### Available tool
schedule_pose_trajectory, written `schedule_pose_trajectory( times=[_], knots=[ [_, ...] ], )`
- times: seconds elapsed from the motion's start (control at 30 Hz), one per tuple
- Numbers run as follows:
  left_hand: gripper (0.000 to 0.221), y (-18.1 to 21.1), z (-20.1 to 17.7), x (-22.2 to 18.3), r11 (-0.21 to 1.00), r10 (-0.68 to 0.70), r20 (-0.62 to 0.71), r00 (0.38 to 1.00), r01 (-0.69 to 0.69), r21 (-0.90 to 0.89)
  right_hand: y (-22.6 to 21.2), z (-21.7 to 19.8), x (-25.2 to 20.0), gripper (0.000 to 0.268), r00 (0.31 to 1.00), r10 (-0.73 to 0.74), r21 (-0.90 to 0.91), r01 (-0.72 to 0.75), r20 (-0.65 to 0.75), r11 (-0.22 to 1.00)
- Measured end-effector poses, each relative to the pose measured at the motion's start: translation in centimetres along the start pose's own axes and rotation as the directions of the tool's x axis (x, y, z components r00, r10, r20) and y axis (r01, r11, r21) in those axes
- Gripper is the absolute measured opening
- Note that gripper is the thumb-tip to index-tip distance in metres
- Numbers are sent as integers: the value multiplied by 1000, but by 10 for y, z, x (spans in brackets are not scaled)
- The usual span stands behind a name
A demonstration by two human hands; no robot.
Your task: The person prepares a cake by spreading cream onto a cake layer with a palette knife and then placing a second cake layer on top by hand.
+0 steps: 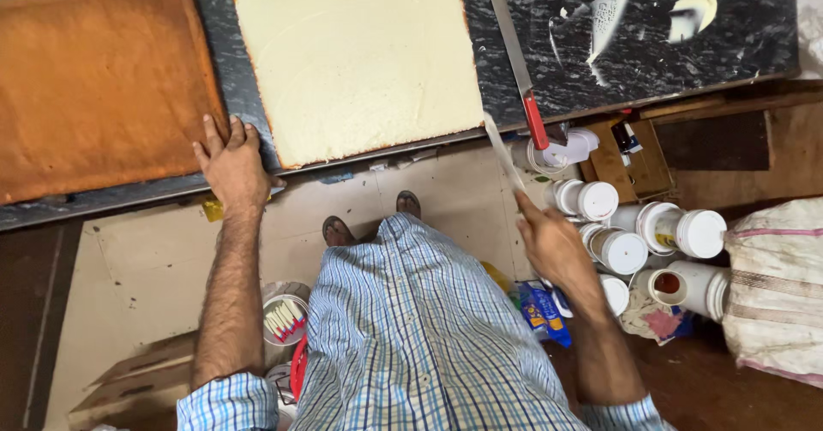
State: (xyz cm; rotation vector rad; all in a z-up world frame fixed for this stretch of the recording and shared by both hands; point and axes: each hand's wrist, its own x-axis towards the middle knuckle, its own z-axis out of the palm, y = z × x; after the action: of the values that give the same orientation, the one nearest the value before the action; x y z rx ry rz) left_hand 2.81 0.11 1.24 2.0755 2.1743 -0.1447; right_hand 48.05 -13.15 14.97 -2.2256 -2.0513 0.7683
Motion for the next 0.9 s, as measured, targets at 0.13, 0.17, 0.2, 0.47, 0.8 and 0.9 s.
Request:
schedule_pose_trajectory(
  times=[0.13, 0.17, 0.2, 0.47, 0.8, 0.9],
  knots=[
    [109, 0, 3, 5, 999, -3, 4, 1000, 3, 48, 16, -25, -2, 50, 987, 49, 151, -25, -155, 988],
    [108, 0, 3, 5, 998, -3, 16, 1000, 2, 61, 17, -25, 9, 50, 987, 35, 149, -11, -158, 989],
    [108, 0, 3, 5, 998, -14, 8, 1000, 14, 60, 18, -23, 31, 51, 978, 63, 208, -20, -199, 978],
    [111, 3, -1, 3, 999, -44, 34, 998, 43, 13, 10, 17, 236, 40, 863, -294, -121, 268, -410, 956],
    [107, -2, 7, 6, 997, -82, 42, 996, 81, 8, 27, 26, 234, 45, 902, -97, 10, 111, -421, 994],
    [81, -8, 41, 12, 998, -46, -81, 996, 50, 43, -28, 66, 207, 46, 967, -93, -72, 78, -239, 994]
  ],
)
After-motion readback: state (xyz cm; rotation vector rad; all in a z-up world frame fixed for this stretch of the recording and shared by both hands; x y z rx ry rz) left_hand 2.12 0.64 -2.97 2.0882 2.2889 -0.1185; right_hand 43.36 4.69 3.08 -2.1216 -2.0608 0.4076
